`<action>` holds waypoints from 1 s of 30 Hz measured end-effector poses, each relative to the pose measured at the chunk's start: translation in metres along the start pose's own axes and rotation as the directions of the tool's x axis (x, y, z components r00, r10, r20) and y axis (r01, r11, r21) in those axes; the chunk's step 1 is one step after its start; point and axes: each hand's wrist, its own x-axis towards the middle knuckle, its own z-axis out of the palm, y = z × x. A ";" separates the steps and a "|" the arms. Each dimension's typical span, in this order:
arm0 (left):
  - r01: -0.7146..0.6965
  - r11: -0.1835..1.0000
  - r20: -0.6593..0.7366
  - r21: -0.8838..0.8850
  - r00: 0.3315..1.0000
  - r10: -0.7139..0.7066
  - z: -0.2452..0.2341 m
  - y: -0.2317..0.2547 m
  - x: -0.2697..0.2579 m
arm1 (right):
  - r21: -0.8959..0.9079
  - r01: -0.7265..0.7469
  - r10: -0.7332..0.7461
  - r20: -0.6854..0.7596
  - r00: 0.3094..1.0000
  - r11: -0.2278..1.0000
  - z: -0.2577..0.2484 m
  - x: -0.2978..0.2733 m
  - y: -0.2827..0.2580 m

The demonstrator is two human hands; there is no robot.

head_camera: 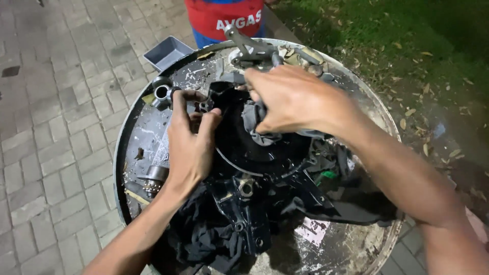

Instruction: Wiping down a disassembled engine casing with a cloth to remove dirt or grease

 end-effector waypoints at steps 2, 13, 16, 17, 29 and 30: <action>0.003 1.000 0.009 -0.009 1.000 -0.003 0.000 -0.003 -0.001 | -0.003 0.008 -0.008 0.022 1.000 1.000 0.004 0.002 -0.004; 0.011 0.997 0.051 0.071 0.999 -0.015 0.002 -0.010 0.004 | 0.402 0.474 -0.302 -0.420 0.855 0.783 0.024 0.014 0.061; -0.071 0.991 0.040 0.112 0.997 0.067 -0.003 -0.003 0.004 | 0.429 0.595 -0.477 -0.357 0.803 0.680 0.015 0.014 0.067; -0.063 0.991 0.035 0.116 0.998 0.059 -0.003 -0.002 0.004 | 0.433 0.598 -0.483 -0.353 0.801 0.675 0.019 0.020 0.068; -0.018 0.997 0.030 0.074 0.999 0.016 -0.002 0.003 -0.001 | -0.066 0.240 -0.241 -0.002 0.971 0.968 0.006 -0.001 0.000; -0.059 0.995 0.023 0.079 0.998 0.057 -0.002 0.002 -0.002 | -0.083 0.265 -0.269 -0.041 0.962 0.961 0.009 -0.003 -0.003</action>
